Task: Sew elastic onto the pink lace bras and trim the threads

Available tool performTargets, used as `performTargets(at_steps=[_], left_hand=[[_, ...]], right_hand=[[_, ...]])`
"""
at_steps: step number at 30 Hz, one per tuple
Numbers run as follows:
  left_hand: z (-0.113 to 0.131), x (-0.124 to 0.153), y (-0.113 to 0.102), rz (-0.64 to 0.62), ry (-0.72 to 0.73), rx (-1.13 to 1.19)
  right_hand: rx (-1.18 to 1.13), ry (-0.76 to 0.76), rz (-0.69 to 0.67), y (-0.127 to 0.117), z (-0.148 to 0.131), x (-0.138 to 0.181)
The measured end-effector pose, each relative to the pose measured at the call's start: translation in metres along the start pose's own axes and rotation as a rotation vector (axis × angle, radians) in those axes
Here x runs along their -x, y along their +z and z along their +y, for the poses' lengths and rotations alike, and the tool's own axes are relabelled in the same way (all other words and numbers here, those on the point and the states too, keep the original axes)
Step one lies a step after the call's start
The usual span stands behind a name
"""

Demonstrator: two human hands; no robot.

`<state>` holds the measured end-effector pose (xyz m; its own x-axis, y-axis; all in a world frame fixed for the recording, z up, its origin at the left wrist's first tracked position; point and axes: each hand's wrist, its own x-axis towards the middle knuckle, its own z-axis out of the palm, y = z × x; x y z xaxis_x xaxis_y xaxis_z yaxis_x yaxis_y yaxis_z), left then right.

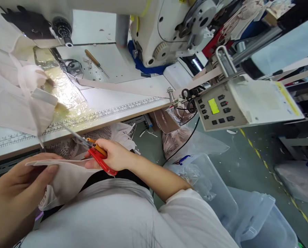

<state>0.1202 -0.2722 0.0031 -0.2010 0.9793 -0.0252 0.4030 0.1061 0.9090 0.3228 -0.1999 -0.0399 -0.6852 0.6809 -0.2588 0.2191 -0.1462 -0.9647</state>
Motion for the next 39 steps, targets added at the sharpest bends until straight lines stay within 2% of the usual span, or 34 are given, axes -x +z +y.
performTargets(at_steps=[3, 9, 16, 21, 25, 29, 31, 34, 37, 39], left_hand=[[-0.001, 0.000, 0.002, 0.101, -0.169, 0.078], [-0.004, -0.002, 0.003, 0.163, -0.228, 0.109], [0.000, 0.001, 0.008, 0.196, -0.242, 0.139], [-0.010, 0.001, 0.006, 0.145, -0.104, 0.074], [-0.020, -0.002, 0.002, 0.094, 0.055, -0.042], [-0.012, -0.006, 0.002, 0.080, 0.165, -0.149], [-0.003, -0.009, 0.003, 0.038, 0.181, -0.094], [0.005, -0.015, 0.006, -0.094, 0.137, 0.067], [-0.002, -0.024, 0.005, -0.197, 0.013, 0.190], [-0.010, -0.027, 0.001, -0.176, -0.035, 0.139]], right_hand=[[-0.220, -0.057, 0.027, 0.006, 0.011, 0.005], [-0.149, -0.092, 0.229, 0.017, 0.014, 0.008], [-0.053, -0.148, 0.343, 0.018, 0.014, 0.012], [-0.038, -0.208, 0.326, 0.017, 0.015, 0.014], [-0.095, -0.181, 0.320, 0.018, 0.015, 0.017], [-0.209, -0.133, 0.290, 0.015, 0.016, 0.023], [-0.221, -0.160, 0.312, 0.010, 0.014, 0.028], [-0.137, -0.226, 0.377, -0.001, 0.006, 0.035], [0.061, -0.235, 0.435, -0.011, -0.006, 0.038], [0.183, -0.225, 0.427, -0.014, -0.011, 0.038]])
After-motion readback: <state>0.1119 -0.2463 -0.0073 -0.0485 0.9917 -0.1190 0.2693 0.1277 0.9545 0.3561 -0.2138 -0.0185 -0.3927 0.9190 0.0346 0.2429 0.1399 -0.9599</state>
